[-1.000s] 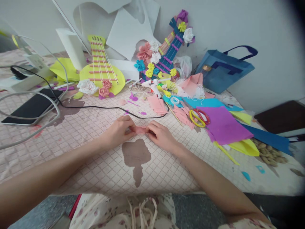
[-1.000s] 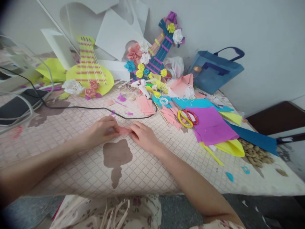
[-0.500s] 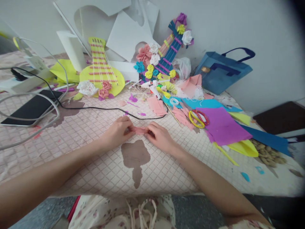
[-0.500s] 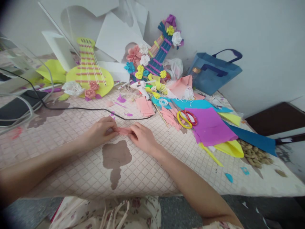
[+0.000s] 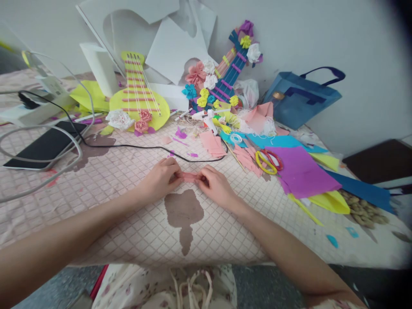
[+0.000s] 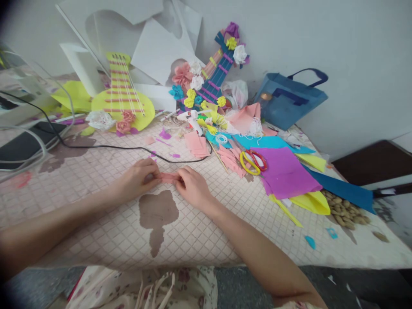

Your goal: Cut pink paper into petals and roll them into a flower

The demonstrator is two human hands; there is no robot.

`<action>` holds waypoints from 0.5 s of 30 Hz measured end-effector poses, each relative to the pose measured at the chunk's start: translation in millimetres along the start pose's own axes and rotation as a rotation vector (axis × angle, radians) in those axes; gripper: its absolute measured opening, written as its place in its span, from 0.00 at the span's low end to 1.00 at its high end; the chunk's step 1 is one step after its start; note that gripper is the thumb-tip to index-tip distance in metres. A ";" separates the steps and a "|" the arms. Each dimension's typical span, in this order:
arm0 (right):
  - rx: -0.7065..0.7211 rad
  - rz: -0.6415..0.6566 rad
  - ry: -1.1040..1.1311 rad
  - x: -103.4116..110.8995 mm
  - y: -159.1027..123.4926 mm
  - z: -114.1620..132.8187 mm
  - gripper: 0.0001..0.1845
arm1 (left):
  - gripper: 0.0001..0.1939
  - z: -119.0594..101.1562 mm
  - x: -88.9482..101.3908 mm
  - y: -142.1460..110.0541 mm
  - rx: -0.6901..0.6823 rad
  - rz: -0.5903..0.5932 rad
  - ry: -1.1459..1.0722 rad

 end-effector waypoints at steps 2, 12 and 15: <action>-0.005 -0.007 -0.001 0.1 0.3 -0.2 0.05 | 0.04 0.0 -0.5 -0.3 -0.004 -0.001 0.010; -0.035 -0.019 -0.009 0.2 1.9 -1.8 0.06 | 0.05 -4.3 -0.6 0.4 -0.006 0.003 0.101; -0.043 -0.027 -0.020 -0.2 2.3 -2.5 0.06 | 0.06 -3.9 -0.9 -0.2 0.005 0.005 0.118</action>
Point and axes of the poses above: each hand's wrist, its own y-axis towards the middle knuckle, its own x-axis out of the back of the hand, z = x × y, the point moved 9 cm from there along y, towards the middle knuckle, and after that the axes turned 5 degrees about -x, right-handed, at the moved point
